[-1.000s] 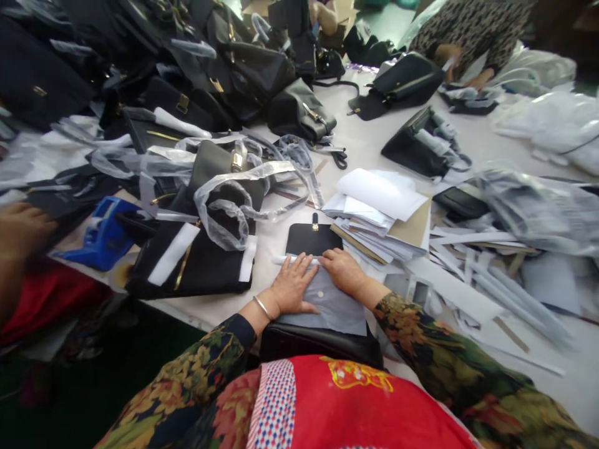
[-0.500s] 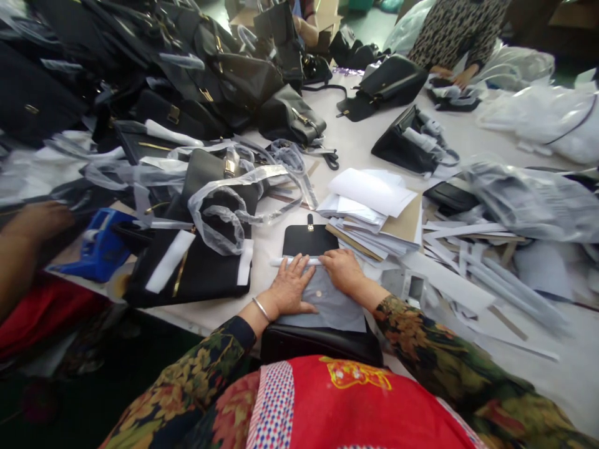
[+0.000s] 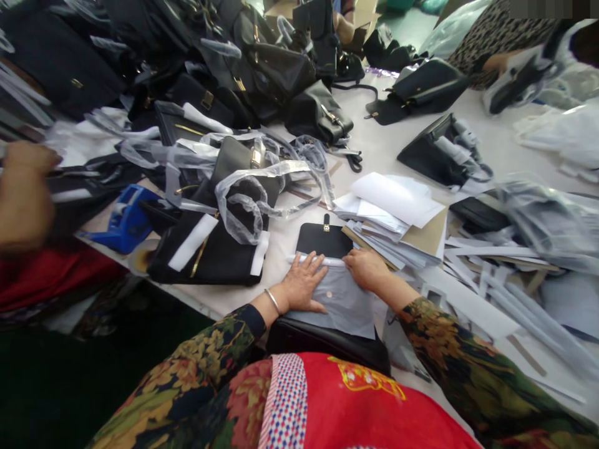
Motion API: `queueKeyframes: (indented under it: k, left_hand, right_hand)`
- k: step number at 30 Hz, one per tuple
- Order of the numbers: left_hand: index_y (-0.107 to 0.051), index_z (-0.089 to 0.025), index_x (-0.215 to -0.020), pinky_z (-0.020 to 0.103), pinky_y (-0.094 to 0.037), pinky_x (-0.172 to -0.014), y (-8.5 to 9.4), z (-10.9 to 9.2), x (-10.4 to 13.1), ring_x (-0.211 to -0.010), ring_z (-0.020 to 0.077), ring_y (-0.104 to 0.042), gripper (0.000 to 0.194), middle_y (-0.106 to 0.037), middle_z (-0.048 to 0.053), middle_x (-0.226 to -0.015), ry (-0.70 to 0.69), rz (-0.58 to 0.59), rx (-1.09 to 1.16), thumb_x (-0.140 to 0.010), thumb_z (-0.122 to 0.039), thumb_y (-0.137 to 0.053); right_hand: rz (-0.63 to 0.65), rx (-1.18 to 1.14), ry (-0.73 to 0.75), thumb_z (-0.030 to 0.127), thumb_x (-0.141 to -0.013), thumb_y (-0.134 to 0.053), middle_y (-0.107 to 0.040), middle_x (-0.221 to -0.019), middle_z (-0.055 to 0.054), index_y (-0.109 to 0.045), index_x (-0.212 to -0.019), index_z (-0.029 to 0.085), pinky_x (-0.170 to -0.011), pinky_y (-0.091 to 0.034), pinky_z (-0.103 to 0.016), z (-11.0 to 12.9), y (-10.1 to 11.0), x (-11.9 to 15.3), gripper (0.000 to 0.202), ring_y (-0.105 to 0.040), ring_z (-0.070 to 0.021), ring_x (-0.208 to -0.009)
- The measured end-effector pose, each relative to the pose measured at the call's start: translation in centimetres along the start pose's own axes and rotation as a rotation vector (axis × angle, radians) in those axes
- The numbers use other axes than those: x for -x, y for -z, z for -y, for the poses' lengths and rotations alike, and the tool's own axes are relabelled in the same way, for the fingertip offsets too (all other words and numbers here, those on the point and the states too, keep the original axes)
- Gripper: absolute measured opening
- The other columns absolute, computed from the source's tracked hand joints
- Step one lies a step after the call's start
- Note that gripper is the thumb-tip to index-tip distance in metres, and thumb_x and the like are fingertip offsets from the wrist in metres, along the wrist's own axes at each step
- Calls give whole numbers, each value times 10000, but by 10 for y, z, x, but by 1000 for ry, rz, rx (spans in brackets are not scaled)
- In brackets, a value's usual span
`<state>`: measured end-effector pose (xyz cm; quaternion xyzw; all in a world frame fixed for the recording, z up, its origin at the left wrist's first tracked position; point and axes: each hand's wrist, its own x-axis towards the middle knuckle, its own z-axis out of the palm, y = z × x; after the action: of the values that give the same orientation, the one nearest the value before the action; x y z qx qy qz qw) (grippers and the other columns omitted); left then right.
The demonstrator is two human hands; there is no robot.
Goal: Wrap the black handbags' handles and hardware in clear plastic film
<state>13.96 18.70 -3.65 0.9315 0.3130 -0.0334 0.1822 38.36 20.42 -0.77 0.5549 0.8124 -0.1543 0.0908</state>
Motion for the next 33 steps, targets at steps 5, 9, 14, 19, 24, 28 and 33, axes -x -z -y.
queueKeyframes:
  k: [5,9,14,19,24,28,33]
  left_hand:
    - [-315,-145,-1570,652,-51,-1196,-4,2,-3,-1530,432,-119,1205,-210,201,-1664,8,11,0,-661,-888,-589]
    - [-300,-133,-1576,643,-58,-1206,-8,4,-6,-1527,423,-144,1230,-249,197,-1654,2,-4,-3,-648,-872,-628]
    - [-288,-136,-1580,635,-87,-1210,-4,1,-6,-1527,424,-165,1234,-260,199,-1649,17,0,9,-641,-837,-676]
    - [-232,-116,-1593,627,-91,-1210,-5,2,-7,-1530,420,-167,1276,-252,214,-1647,40,15,26,-640,-845,-666]
    - [-232,-131,-1593,624,-42,-1208,-10,2,-4,-1535,413,-143,1232,-254,214,-1648,15,15,52,-676,-870,-598]
    - [-250,-127,-1584,628,-39,-1205,-7,3,-1,-1533,404,-152,1150,-276,204,-1642,10,-7,88,-737,-844,-550]
    - [-318,-115,-1554,654,-84,-1193,-1,3,2,-1519,419,-181,1114,-307,212,-1626,-2,-37,104,-742,-846,-534]
  right_hand:
    - [-105,-18,50,179,-975,-455,-621,-1318,-200,-629,-1303,120,-1009,-389,-440,43,-10,6,376,-529,-320,-1207]
    - [-117,-44,-48,268,-846,-678,-537,-1425,-231,-473,-1456,44,-1089,-329,-491,63,-29,10,682,-465,-374,-1271]
    - [-152,-79,-67,299,-780,-768,-536,-1418,-228,-454,-1464,54,-1089,-320,-497,63,-37,15,791,-470,-364,-1256]
    - [-163,-87,-50,332,-765,-793,-537,-1429,-222,-461,-1461,76,-1065,-338,-492,58,-39,13,813,-477,-362,-1248]
    - [-164,-75,-37,242,-923,-578,-569,-1415,-207,-531,-1419,82,-1058,-350,-480,58,-42,14,523,-500,-349,-1253]
    - [-96,-143,-62,227,-984,-450,-618,-1372,-166,-647,-1302,130,-1056,-383,-430,51,-30,2,386,-551,-313,-1229]
    - [-56,-128,-145,251,-994,-444,-633,-1334,-202,-623,-1291,77,-1043,-416,-366,28,-3,-46,388,-585,-284,-1229]
